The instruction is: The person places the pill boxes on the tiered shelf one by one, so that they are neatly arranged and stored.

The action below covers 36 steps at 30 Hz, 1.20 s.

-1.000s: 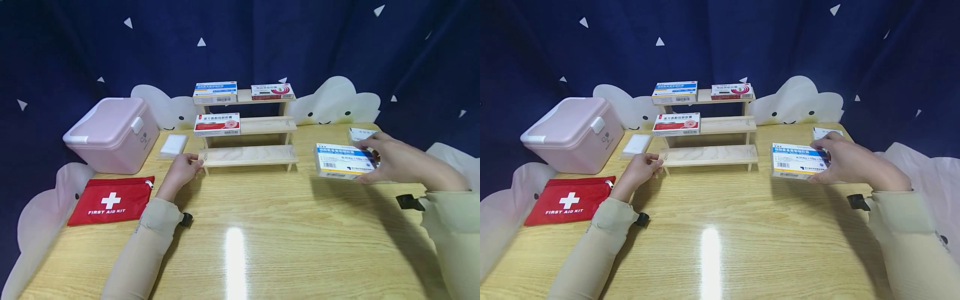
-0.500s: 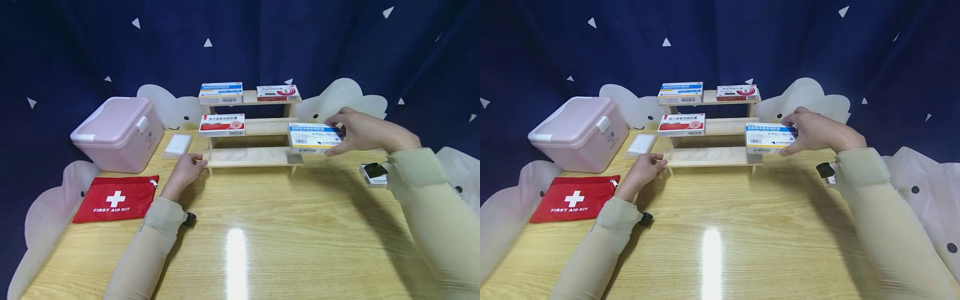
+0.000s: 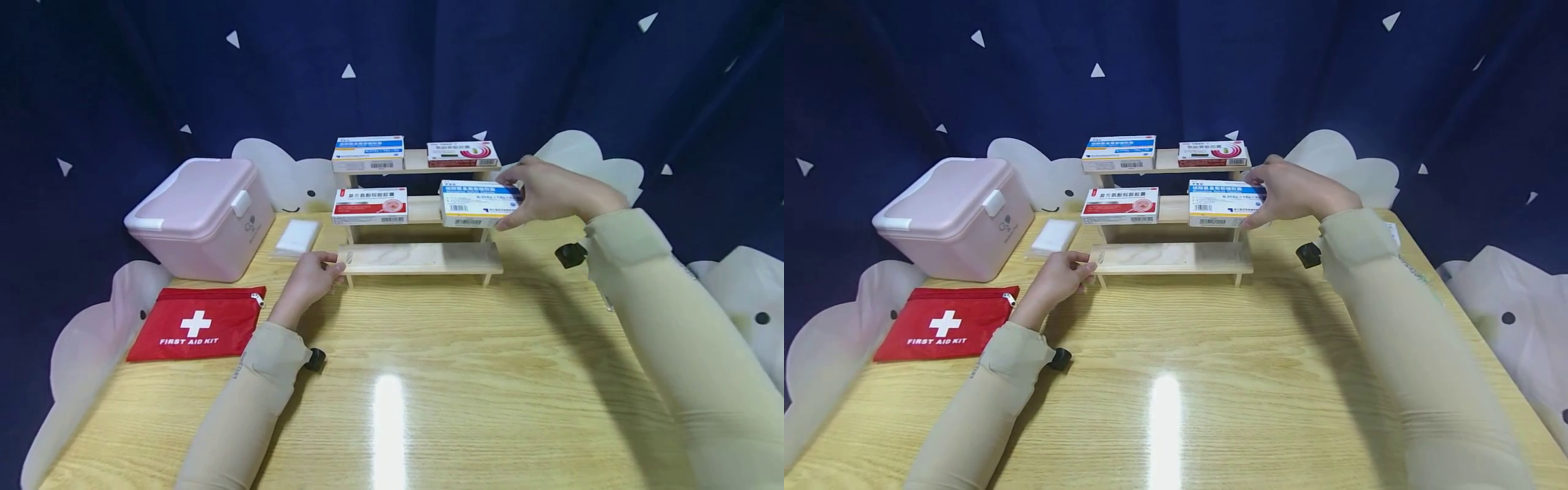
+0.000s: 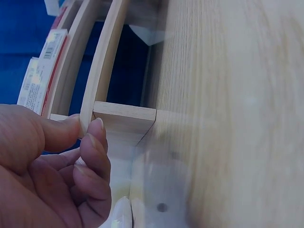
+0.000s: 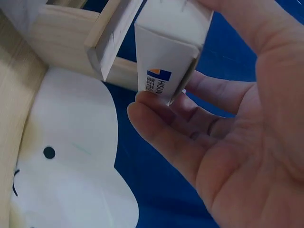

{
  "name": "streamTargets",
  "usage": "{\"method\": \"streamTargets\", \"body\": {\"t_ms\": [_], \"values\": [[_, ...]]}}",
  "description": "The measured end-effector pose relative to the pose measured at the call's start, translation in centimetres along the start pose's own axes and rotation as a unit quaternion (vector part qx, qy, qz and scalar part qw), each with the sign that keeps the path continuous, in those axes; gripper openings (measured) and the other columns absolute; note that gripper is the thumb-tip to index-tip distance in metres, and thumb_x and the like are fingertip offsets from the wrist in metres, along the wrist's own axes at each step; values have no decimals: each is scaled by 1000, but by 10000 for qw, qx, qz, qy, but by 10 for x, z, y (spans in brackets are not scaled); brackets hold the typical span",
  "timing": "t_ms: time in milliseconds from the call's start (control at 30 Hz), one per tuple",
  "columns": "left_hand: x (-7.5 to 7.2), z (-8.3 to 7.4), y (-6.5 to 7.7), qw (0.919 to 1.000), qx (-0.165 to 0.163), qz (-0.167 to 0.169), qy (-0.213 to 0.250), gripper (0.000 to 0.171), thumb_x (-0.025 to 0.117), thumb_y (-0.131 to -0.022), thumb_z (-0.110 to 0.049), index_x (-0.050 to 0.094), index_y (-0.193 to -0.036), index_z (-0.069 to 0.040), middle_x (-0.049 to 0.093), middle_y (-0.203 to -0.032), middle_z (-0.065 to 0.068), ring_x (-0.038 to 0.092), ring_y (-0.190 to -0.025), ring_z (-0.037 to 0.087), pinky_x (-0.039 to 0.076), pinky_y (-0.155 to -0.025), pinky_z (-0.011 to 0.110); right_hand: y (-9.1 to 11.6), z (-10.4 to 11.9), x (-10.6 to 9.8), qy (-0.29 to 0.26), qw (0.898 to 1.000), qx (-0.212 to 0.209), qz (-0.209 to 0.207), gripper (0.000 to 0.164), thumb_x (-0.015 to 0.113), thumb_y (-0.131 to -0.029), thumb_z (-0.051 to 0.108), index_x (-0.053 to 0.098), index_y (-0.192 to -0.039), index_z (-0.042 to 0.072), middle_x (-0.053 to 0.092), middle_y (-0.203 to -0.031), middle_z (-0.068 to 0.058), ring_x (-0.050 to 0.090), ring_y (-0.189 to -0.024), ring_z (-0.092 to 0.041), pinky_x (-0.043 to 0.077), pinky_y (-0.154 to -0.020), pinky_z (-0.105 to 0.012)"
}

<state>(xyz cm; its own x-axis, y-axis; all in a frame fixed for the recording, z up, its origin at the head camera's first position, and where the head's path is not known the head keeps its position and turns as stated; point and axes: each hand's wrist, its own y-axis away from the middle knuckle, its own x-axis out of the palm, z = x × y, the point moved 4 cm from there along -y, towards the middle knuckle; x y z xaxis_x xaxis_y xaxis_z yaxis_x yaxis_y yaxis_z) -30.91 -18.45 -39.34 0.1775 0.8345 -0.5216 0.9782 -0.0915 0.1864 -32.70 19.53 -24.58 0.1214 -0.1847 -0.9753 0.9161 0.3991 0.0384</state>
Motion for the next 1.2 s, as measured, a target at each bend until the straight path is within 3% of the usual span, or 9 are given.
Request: {"method": "streamTargets", "body": {"t_ms": [300, 633, 1200], "values": [[2, -2, 1, 9997, 230, -9, -68, 38, 54, -104, -18, 53, -133, 6, 67, -103, 22, 64, -81, 35, 50, -62, 29, -22, -1, 6, 41, 9997, 160, 187, 89, 88, -72, 42, 50, -139, -1, 44, -125, -25, 46, -105, -34, 40, -97, -52], [4, -1, 2, 9998, 189, 9, -11, 37, 54, -104, -18, 53, -132, 6, 67, -103, 22, 62, -77, 30, 48, -59, 27, -31, -3, 21, 25, 9984, 267, 499, 91, 86, -77, 40, 43, -146, -2, 36, -139, -32, 42, -120, -41, 33, -107, -56], [2, 0, 1, 9999, 94, -30, -72, 37, 53, -104, -19, 53, -132, 4, 67, -103, 21, 63, -79, 30, 49, -61, 28, -34, -6, 30, -153, 9985, 396, 332, 85, 83, -82, 32, 41, -147, -2, 32, -142, -35, 37, -122, -42, 30, -107, -57]]}}
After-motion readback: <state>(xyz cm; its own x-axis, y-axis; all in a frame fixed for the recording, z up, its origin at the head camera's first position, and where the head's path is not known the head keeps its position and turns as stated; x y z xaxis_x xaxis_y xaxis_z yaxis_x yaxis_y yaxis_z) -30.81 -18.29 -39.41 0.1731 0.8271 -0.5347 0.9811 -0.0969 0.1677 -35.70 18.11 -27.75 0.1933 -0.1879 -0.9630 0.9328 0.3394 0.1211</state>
